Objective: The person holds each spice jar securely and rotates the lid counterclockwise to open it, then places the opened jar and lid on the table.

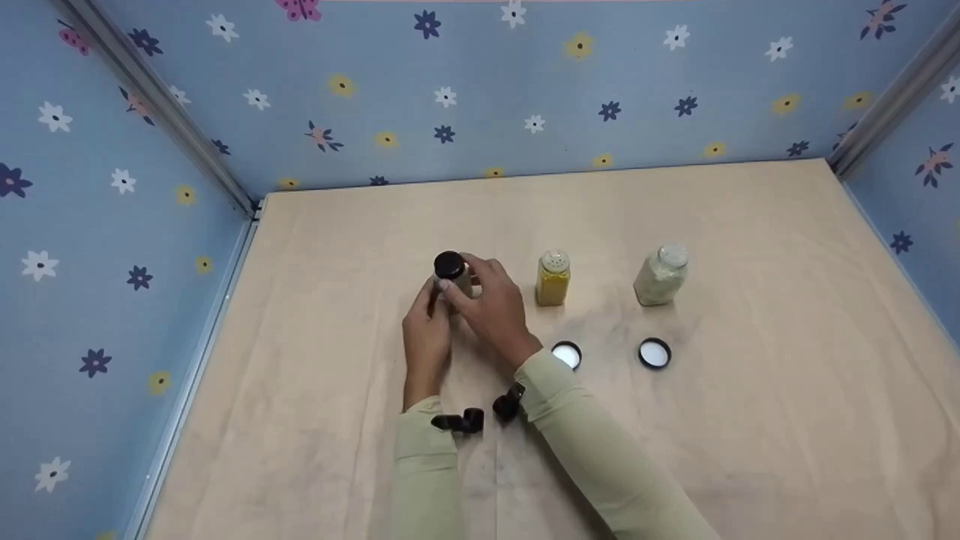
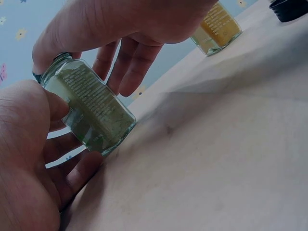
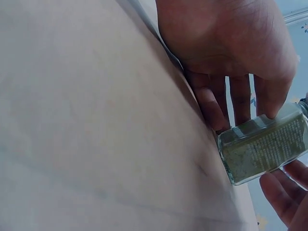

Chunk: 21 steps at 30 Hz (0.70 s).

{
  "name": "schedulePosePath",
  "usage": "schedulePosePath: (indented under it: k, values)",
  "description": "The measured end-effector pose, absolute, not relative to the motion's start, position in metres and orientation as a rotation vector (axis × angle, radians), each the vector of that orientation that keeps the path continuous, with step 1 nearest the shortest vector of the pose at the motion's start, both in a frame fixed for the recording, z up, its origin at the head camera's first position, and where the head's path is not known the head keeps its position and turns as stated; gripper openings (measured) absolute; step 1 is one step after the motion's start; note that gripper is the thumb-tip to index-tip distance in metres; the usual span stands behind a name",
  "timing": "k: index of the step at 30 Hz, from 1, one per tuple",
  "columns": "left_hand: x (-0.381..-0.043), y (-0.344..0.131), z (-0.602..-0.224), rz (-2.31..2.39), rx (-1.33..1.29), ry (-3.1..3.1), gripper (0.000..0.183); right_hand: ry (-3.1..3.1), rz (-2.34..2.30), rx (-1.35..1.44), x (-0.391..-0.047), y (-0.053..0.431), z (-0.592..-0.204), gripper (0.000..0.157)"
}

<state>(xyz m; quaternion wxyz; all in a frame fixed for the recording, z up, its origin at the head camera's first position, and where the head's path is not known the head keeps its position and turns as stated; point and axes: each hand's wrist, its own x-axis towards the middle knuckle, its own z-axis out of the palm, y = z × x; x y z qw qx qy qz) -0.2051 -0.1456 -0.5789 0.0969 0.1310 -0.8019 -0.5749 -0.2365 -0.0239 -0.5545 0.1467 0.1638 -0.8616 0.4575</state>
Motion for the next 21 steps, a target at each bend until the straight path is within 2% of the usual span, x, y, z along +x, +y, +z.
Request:
schedulePosePath:
  k: [21]
  values:
    - [-0.2046, -0.1461, -0.5795, -1.71, 0.346, -2.352, 0.047, -2.504, 1.273, 0.482, -0.237, -0.0256, -0.5576, 0.055]
